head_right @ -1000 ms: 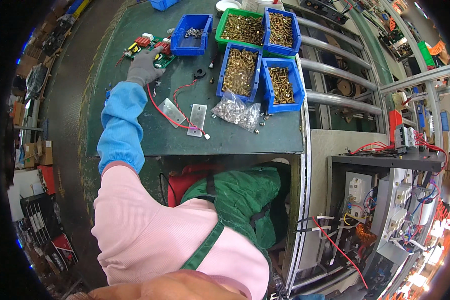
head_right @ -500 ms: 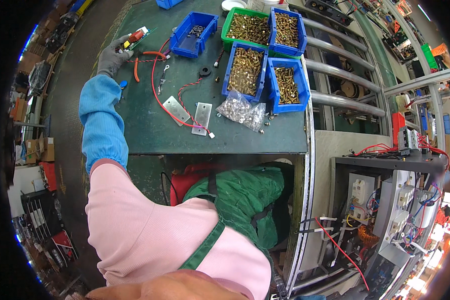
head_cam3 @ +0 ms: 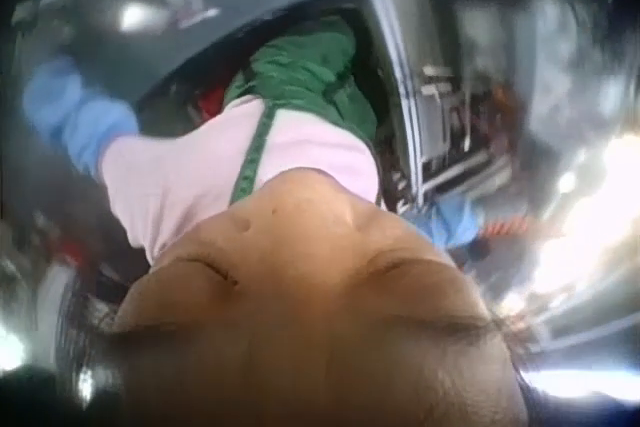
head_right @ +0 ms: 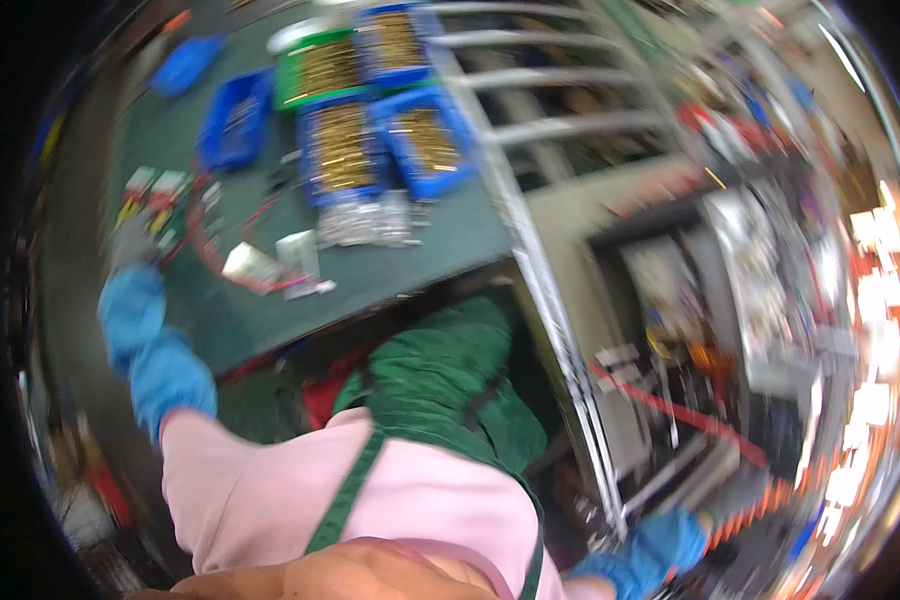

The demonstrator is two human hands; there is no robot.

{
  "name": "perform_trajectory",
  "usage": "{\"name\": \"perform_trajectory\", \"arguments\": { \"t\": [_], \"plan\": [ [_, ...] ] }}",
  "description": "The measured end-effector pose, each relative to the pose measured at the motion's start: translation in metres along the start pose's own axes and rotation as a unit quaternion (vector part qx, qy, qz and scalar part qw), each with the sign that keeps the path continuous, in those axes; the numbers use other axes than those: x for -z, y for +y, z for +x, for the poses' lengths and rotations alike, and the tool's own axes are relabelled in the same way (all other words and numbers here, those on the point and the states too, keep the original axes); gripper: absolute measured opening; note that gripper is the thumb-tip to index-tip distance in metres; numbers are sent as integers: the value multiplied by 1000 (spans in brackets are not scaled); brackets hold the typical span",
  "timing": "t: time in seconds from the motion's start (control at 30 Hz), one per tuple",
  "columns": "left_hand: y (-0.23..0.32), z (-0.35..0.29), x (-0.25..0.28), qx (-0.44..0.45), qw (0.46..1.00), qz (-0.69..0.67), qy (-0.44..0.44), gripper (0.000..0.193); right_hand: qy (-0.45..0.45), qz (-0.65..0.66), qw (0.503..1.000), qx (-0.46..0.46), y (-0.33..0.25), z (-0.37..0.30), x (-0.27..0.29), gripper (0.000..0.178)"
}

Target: The person fastens components inside a large electronic device with a pneumatic screwdriver, securing screws and managing wire connections.

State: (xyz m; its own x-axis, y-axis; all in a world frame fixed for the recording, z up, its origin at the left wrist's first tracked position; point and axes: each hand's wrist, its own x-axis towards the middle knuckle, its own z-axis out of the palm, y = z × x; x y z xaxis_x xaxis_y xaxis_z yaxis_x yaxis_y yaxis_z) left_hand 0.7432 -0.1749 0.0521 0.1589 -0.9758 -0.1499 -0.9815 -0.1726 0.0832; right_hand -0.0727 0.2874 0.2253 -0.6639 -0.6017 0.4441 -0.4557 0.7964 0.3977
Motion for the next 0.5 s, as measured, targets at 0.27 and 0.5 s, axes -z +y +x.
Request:
{"name": "perform_trajectory", "arguments": {
  "t": [0.27,0.5],
  "plan": [
    [261,-54,80,-439,813,-382,-9,42,64,123,988,-73,-32,9,3,28],
    [524,-264,19,-851,337,-206,-346,38,74,163,980,-91,-26,-2,12,25]
  ]
}}
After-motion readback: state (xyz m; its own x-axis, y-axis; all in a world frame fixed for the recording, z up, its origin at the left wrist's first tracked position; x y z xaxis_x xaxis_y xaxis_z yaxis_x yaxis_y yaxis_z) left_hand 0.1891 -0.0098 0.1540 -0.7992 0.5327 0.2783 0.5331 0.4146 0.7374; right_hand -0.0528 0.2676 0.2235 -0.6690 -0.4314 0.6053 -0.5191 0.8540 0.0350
